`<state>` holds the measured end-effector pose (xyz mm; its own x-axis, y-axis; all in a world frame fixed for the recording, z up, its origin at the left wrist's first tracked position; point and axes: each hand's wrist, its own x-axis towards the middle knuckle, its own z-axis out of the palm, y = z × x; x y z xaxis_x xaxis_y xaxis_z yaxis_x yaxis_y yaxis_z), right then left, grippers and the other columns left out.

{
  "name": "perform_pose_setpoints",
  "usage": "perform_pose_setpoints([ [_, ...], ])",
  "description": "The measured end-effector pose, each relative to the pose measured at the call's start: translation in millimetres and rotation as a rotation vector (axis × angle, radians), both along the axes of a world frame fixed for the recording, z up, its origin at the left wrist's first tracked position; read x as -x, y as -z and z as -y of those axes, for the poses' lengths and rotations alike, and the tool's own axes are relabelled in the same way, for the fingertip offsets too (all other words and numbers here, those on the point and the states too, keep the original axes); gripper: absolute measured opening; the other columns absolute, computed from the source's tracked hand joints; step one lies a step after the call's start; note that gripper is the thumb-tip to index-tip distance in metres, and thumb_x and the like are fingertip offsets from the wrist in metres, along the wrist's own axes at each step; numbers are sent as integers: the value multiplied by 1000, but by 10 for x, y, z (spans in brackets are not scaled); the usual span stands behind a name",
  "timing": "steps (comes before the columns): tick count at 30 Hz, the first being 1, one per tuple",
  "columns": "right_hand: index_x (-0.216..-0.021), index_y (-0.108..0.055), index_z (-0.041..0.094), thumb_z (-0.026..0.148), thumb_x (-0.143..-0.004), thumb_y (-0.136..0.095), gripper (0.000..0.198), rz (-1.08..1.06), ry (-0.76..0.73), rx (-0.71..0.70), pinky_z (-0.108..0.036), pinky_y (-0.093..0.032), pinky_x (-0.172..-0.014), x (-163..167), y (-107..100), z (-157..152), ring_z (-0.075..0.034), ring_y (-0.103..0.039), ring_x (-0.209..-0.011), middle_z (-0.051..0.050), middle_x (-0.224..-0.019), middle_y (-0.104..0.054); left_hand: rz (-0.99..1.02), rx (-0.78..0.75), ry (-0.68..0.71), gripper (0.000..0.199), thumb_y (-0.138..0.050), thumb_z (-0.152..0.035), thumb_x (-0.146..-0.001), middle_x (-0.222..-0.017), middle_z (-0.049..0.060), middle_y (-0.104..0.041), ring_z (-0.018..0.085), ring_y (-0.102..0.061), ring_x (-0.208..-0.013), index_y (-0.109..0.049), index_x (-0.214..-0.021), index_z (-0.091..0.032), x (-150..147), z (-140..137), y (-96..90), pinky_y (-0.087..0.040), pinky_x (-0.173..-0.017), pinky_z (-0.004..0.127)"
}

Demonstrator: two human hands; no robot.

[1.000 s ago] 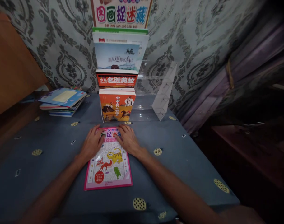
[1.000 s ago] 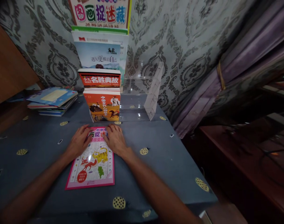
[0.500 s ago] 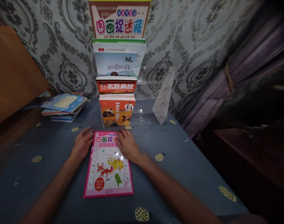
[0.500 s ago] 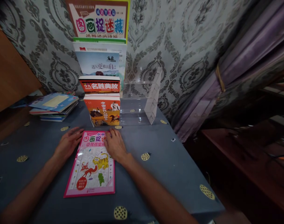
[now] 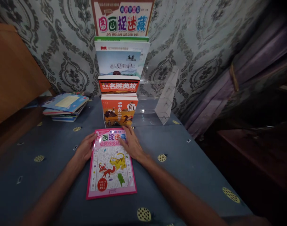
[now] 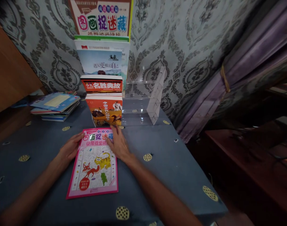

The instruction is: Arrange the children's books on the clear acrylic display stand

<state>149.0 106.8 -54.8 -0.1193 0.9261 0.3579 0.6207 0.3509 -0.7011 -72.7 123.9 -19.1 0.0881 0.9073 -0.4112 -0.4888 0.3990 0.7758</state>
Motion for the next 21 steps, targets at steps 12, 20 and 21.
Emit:
perform_pose_setpoints([
  [12, -89, -68, 15, 49, -72, -83, 41, -1296, -228, 816, -44, -61, -84, 322, -150, 205, -29, -77, -85, -10, -84, -78, 60, -77, -53, 8, -72, -14, -81, -77, 5, -78, 21, -76, -71, -68, -89, -14, 134, -66, 76, -65, -75, 35],
  [20, -97, -67, 15, 45, -84, -75, 34, -1395, -246, 954, -45, -60, -89, 384, -177, 250, -29, -76, -97, -11, -93, -79, 31, -71, -125, 17, -71, -30, -87, -68, 1, -74, 17, -70, -56, -66, -82, -14, 16, -21, 166, -62, -66, 31],
  [21, -97, -67, 15, 44, -84, -75, 33, -1392, -242, 949, -45, -61, -88, 383, -173, 251, -29, -76, -97, -11, -93, -79, 26, -67, -126, 18, -70, -31, -88, -68, 2, -75, 18, -71, -57, -66, -82, -14, 9, -11, 168, -62, -66, 31],
])
